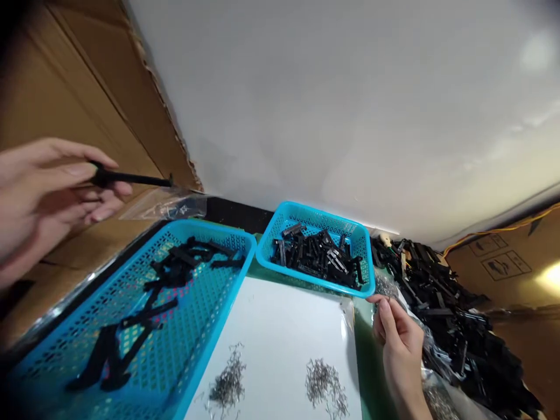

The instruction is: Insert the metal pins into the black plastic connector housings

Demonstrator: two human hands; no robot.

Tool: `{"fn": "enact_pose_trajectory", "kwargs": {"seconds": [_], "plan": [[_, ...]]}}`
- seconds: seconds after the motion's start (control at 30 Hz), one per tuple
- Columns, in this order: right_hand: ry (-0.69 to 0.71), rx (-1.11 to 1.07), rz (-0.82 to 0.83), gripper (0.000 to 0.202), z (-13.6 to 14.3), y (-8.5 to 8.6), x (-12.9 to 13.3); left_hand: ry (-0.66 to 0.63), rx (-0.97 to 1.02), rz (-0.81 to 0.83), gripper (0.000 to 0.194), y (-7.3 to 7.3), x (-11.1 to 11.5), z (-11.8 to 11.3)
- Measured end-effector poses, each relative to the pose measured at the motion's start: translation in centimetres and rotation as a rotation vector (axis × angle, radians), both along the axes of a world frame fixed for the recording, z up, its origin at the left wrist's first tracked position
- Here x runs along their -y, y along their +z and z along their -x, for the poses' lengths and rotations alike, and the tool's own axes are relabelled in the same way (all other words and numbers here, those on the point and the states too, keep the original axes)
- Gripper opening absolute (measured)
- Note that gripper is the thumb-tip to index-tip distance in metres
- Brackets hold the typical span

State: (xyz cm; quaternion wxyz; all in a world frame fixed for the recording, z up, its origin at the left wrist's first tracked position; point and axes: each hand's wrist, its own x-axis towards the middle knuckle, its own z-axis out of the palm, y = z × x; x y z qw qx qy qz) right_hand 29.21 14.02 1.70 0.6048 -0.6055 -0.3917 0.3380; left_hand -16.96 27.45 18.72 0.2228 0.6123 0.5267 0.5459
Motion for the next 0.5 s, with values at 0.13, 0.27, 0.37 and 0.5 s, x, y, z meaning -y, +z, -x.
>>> {"fn": "enact_pose_trajectory", "kwargs": {"seconds": [0.13,0.27,0.37,0.5], "plan": [[-0.037,0.044,-0.041,0.039,1.3,0.2,-2.0,-0.163,-0.006,0.276,0.039,1.3,-2.8,1.8],[-0.074,0.185,-0.098,0.036,2.3,0.0,-2.6,-0.203,-0.108,0.483,0.050,0.7,-4.4,2.5],[-0.086,0.438,-0.156,0.027,2.4,-0.8,-1.9,-0.111,-0.152,0.304,0.054,-0.3,-3.6,1.9],[-0.058,0.723,-0.348,0.013,2.8,-1.5,-0.9,-0.102,-0.167,-0.055,0.043,-1.7,1.3,-1.2]]}}
